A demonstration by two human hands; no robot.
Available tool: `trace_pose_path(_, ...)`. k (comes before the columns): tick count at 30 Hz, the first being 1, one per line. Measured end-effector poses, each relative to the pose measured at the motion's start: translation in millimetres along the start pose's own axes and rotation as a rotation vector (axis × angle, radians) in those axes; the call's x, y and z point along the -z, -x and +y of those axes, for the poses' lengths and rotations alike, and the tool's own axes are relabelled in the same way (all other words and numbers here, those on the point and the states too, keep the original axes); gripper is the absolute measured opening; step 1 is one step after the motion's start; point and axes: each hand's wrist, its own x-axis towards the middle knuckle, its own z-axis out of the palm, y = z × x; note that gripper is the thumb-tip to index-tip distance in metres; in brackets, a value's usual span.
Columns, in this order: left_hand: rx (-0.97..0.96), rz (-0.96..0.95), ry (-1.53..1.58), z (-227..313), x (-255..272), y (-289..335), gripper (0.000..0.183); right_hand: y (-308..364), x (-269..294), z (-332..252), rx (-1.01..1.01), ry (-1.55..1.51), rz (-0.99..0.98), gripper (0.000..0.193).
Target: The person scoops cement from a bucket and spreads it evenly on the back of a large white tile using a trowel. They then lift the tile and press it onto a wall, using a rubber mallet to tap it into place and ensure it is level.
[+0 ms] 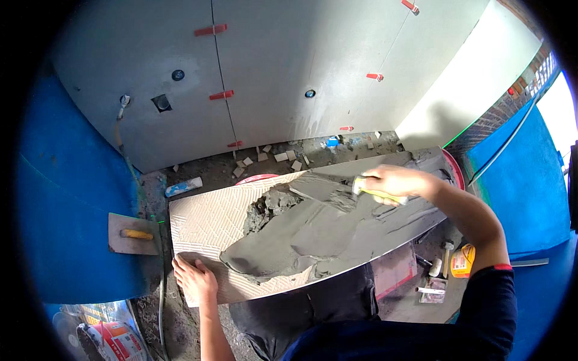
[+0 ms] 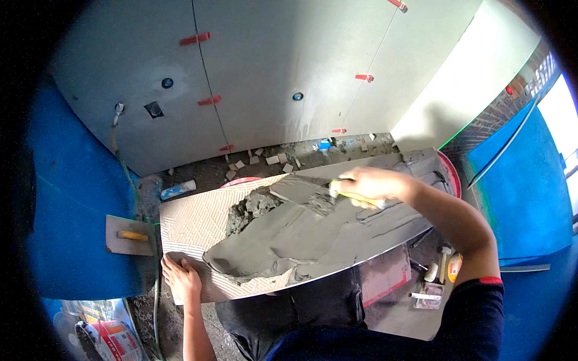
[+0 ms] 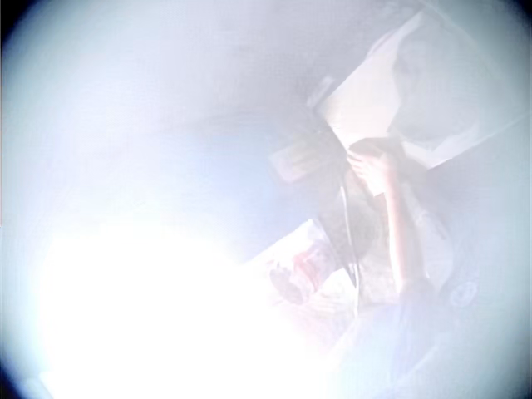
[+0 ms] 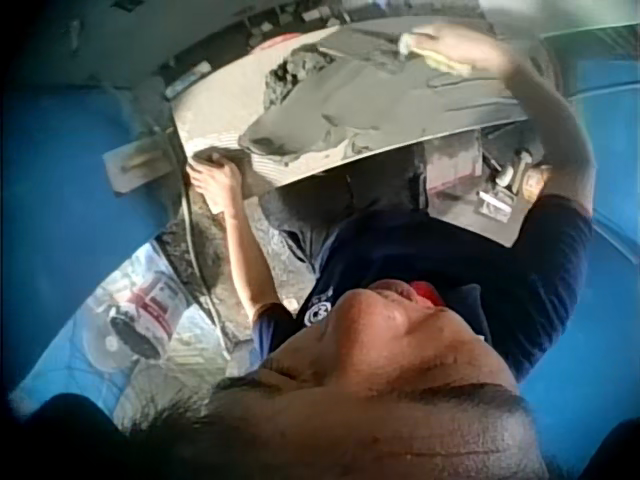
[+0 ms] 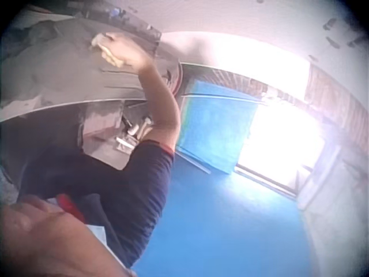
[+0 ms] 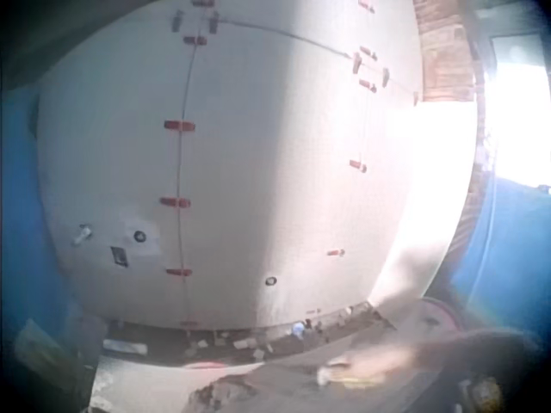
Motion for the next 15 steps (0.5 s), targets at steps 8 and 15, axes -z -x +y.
trace_pose_path(8,0.009,-0.018,0.085,12.3,5.5,-3.3,0.063,-91.5,61.0,54.3,-0.142,0.330,0.545,0.037)
trace_pose_path(15,-0.012,0.051,-0.115,3.8,-16.6,-1.8,0.059,41.0,128.1,222.3,-0.154,-0.176,0.921,0.036)
